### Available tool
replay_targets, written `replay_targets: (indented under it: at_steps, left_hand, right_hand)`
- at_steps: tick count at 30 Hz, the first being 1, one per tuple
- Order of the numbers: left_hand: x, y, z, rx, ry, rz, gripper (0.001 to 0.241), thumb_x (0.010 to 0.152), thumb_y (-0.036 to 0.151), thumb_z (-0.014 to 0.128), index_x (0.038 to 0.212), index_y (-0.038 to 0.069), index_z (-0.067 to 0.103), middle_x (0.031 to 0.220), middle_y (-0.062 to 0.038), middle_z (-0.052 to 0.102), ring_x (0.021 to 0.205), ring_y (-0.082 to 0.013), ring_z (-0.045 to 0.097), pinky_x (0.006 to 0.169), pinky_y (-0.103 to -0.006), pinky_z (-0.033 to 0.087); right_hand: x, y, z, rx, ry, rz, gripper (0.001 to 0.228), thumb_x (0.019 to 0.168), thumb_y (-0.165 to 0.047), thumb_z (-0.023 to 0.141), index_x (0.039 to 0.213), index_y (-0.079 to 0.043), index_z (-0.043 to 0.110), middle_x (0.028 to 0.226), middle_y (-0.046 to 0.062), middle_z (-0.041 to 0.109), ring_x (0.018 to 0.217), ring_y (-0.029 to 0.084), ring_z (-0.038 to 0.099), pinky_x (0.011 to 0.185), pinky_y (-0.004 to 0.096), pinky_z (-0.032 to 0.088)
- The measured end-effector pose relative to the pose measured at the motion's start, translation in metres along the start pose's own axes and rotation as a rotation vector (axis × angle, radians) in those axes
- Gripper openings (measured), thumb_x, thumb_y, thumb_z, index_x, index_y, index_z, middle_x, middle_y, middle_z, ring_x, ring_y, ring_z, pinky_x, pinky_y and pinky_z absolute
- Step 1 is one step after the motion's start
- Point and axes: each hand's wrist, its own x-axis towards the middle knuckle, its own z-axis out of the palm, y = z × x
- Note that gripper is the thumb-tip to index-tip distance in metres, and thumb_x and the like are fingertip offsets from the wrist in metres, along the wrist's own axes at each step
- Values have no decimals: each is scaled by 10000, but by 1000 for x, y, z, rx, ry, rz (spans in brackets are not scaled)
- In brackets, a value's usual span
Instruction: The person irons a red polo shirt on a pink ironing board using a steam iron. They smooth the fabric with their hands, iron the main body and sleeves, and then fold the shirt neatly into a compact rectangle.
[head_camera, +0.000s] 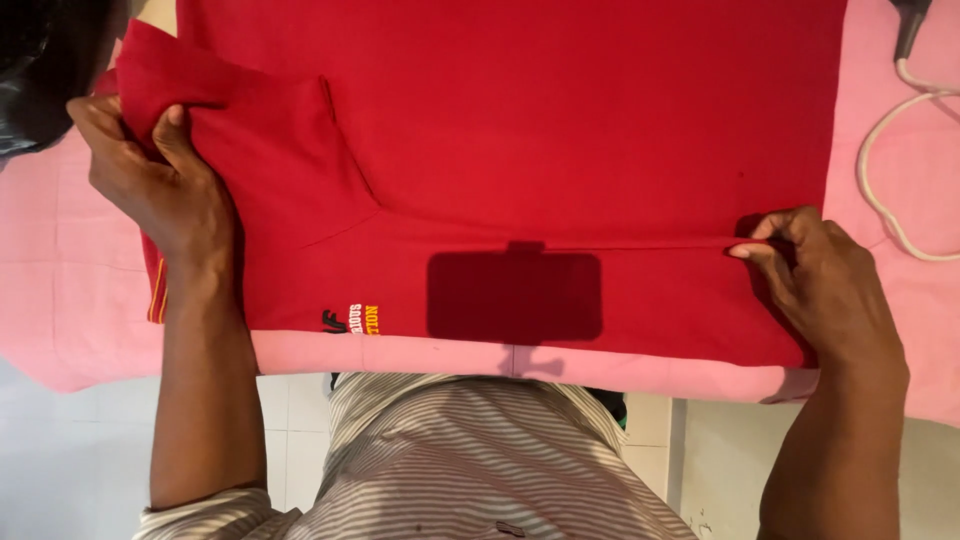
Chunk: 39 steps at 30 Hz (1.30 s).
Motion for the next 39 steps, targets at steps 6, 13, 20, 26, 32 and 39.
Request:
replay_targets:
  at_steps: [6, 13, 20, 26, 32, 39]
  left_hand:
    - [-4, -7, 11, -74, 13, 37, 370, 1235, 224, 634, 1052, 7, 396, 954, -98, 439, 867, -238, 458, 753, -413, 431]
    - [8, 66, -5, 99, -83, 364, 374, 1161, 322, 657, 1254, -31, 574, 1364, -195, 578, 1287, -406, 556, 1099, -550, 403]
    - [-22, 112, 25, -58, -689, 660, 157, 1052, 276, 699, 1026, 133, 756, 996, 38, 711, 969, -208, 586, 927, -408, 361]
    - [-16, 85, 35, -10, -903, 545, 242, 1049, 356, 634, 1094, 137, 727, 911, -4, 657, 911, -240, 587, 897, -412, 352]
    - [-18, 78, 37, -160, -893, 400, 277, 912, 408, 812, 864, 170, 678, 822, 62, 661, 773, -153, 572, 859, -353, 301]
    - [-30, 85, 43, -143, -678, 445, 323, 910, 212, 901, 817, 146, 598, 830, 52, 628, 846, -185, 563, 912, -403, 308]
  right_hand:
    - [-2, 19, 11, 27, 164, -187, 274, 1039, -237, 719, 1258, -73, 699, 1213, 70, 736, 986, 307, 622, 850, 444, 494]
    - [-12, 4, 0, -176, 309, -330, 326, 1043, -271, 750, 1287, -69, 671, 1321, 104, 699, 1182, 332, 615, 1018, 464, 382]
    - [-40, -64, 13, -40, 321, -642, 389, 910, -351, 763, 1228, -135, 707, 1248, 21, 700, 1181, 254, 608, 1026, 453, 376]
    - [-4, -79, 14, -147, 407, -518, 296, 1052, -122, 707, 1343, -67, 709, 1358, 74, 695, 1267, 277, 616, 1076, 448, 384]
    - [13, -72, 41, 136, 427, -482, 195, 1018, -189, 756, 1065, -23, 666, 1178, 99, 702, 1101, 322, 591, 993, 473, 404]
    - [-1, -66, 44, 12, 630, -509, 265, 1019, -210, 824, 1053, -7, 658, 1229, 125, 675, 1166, 347, 554, 1152, 580, 376]
